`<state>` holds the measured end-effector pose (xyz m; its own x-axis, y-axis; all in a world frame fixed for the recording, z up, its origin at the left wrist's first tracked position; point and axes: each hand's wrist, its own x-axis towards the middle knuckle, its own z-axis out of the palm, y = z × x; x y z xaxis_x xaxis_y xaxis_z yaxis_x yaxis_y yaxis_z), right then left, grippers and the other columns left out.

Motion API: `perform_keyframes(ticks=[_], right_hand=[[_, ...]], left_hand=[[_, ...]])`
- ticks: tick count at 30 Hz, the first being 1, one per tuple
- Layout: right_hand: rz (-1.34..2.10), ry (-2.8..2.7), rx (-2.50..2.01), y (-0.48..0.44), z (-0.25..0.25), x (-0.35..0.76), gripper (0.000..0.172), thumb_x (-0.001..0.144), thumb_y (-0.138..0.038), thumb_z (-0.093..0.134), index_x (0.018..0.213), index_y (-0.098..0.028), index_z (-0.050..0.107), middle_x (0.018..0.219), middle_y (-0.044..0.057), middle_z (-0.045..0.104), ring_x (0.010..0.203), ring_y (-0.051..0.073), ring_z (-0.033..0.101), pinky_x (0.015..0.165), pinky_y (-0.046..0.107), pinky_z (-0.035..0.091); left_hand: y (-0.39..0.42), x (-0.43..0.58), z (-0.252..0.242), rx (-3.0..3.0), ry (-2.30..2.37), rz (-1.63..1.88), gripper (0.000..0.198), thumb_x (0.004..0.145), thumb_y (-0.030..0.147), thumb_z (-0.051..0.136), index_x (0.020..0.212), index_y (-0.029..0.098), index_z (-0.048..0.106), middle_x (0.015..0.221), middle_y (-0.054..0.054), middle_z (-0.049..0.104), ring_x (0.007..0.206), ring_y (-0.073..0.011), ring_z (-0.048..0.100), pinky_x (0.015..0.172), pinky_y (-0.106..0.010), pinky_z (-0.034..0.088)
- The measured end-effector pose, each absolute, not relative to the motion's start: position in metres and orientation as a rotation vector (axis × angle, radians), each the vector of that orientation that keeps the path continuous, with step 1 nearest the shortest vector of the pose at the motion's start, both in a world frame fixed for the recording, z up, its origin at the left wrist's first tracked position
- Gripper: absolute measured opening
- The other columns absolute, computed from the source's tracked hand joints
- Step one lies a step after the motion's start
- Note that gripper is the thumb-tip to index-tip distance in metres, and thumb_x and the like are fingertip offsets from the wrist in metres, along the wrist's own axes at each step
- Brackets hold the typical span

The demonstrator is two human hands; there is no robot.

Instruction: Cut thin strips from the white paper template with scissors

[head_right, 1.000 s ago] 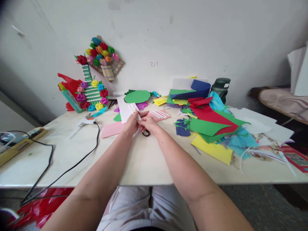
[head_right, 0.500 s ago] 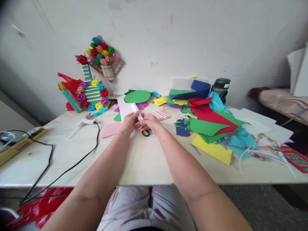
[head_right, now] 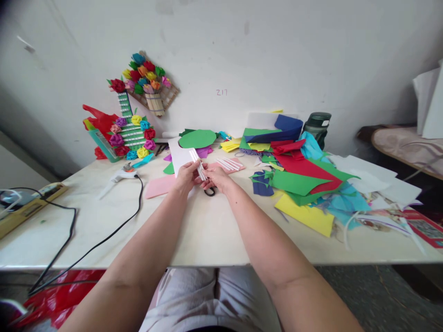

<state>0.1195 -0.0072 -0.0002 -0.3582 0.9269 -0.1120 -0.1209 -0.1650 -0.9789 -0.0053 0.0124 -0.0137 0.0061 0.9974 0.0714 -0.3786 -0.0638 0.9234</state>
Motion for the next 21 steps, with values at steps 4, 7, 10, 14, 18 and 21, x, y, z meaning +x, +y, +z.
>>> perform_keyframes(ticks=[4,7,10,14,18,21], right_hand=[[1.603,-1.317,-1.008,-0.011,0.001,0.116,0.006,0.085,-0.015,0.055,0.08,-0.011,0.057,0.056,0.0,0.064,0.04,0.008,0.058,0.036,0.016,0.047],[1.499,-1.348,-1.082,-0.014,0.003,0.112,0.007,0.082,-0.012,0.058,0.075,-0.012,0.056,0.051,-0.003,0.061,0.035,0.007,0.053,0.032,0.016,0.044],[1.409,-1.342,-1.162,-0.015,0.004,0.109,0.013,0.081,-0.012,0.059,0.069,-0.012,0.055,0.046,-0.004,0.057,0.031,0.006,0.049,0.029,0.015,0.04],[1.389,-1.322,-1.197,-0.013,0.004,0.109,0.013,0.08,-0.013,0.06,0.069,-0.012,0.055,0.047,-0.003,0.059,0.032,0.006,0.05,0.029,0.014,0.039],[1.364,-1.312,-1.182,-0.011,0.003,0.109,0.01,0.081,-0.014,0.059,0.071,-0.012,0.057,0.045,-0.004,0.058,0.032,0.006,0.049,0.028,0.014,0.039],[1.318,-1.321,-1.198,-0.01,0.003,0.11,0.017,0.08,-0.014,0.059,0.064,-0.013,0.055,0.042,-0.005,0.055,0.03,0.005,0.046,0.027,0.014,0.036]], left_hand=[[0.01,-0.004,-0.011,0.956,0.887,1.425,0.038,0.055,0.04,0.077,0.074,0.013,0.058,0.068,-0.005,0.064,0.043,-0.0106,0.054,0.031,-0.019,0.035],[0.007,-0.002,-0.007,0.941,0.905,1.432,0.038,0.054,0.041,0.077,0.072,0.014,0.056,0.068,-0.005,0.064,0.043,-0.0115,0.055,0.031,-0.019,0.035],[0.004,0.0,-0.005,0.936,0.912,1.438,0.039,0.054,0.041,0.077,0.072,0.014,0.056,0.068,-0.006,0.065,0.044,-0.0121,0.055,0.031,-0.019,0.036],[0.003,0.001,-0.005,0.938,0.928,1.446,0.039,0.054,0.042,0.077,0.072,0.014,0.055,0.069,-0.006,0.065,0.046,-0.0124,0.056,0.033,-0.02,0.037],[0.003,0.002,-0.005,0.889,0.908,1.481,0.039,0.054,0.041,0.077,0.072,0.015,0.054,0.067,-0.004,0.064,0.05,-0.0131,0.059,0.038,-0.019,0.041],[0.003,0.003,-0.004,0.843,0.89,1.504,0.039,0.055,0.04,0.077,0.072,0.015,0.054,0.067,-0.003,0.064,0.053,-0.0138,0.06,0.042,-0.021,0.045]])
